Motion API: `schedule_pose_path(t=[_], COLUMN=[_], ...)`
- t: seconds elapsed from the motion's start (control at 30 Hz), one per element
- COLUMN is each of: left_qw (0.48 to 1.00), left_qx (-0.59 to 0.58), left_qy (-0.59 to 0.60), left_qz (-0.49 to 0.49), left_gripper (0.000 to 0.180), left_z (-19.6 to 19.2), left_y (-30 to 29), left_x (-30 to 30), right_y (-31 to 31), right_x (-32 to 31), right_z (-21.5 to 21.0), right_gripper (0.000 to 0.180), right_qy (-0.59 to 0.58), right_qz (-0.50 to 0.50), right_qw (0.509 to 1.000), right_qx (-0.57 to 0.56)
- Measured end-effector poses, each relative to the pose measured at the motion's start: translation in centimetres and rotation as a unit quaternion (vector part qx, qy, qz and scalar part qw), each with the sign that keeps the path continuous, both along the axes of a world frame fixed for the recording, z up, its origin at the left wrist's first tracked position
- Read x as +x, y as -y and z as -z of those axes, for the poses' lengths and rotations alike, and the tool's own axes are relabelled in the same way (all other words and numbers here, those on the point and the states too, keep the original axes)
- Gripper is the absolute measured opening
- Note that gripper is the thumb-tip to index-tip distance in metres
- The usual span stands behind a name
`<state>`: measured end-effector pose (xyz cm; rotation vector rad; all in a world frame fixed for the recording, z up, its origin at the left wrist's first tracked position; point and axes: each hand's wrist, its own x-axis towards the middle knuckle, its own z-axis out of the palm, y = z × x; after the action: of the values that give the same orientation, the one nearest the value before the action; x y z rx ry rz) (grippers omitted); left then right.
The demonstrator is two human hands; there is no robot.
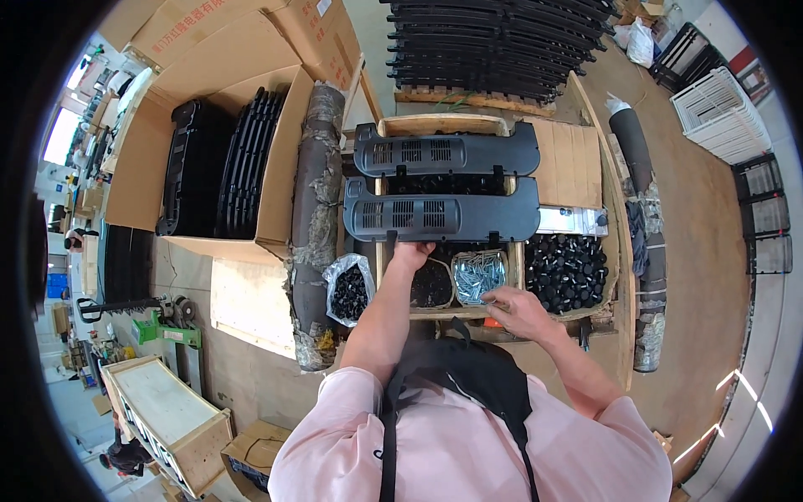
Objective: Assembling plastic appliance components using an electric screwdriver.
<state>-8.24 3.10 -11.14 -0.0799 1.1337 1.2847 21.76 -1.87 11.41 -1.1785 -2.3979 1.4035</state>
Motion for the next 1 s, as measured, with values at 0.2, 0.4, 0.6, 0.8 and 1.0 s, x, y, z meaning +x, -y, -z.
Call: schedule_pose_path(t=[0.2, 0.4, 0.6, 0.8, 1.0], left_qw=[0.980, 0.978, 0.982, 0.989, 0.995], left_qx=[0.051, 0.061, 0.043, 0.044, 0.032], left_qy=[0.193, 0.199, 0.182, 0.139, 0.092], left_qz=[-0.012, 0.019, 0.014, -0.003, -0.028], left_gripper=[0.039, 0.037, 0.034, 0.030, 0.033], left_z=[-6.6, -7.5, -8.4, -8.4, -9.5], left_y=[2.3, 5.3, 6.3, 6.1, 7.5], left_x=[-0.6, -0.3, 0.6, -0.4, 0.2], right_y=[0.0, 0.2, 0.4, -0.5, -3.6], right_x=[-1.1, -1.8, -1.1, -1.7, -2.7], right_z=[0.5, 0.8, 1.2, 2.2, 5.9], right_gripper=[0.029, 0.030, 0.031, 0.031, 0.034], right_qy=[0.010, -0.003, -0.001, -0.004, 0.066], right_qz=[-0.038, -0.035, -0.033, -0.026, 0.011], right_qw=[0.999, 0.999, 0.999, 1.000, 0.997], right_qx=[0.006, -0.003, -0.019, -0.012, 0.022])
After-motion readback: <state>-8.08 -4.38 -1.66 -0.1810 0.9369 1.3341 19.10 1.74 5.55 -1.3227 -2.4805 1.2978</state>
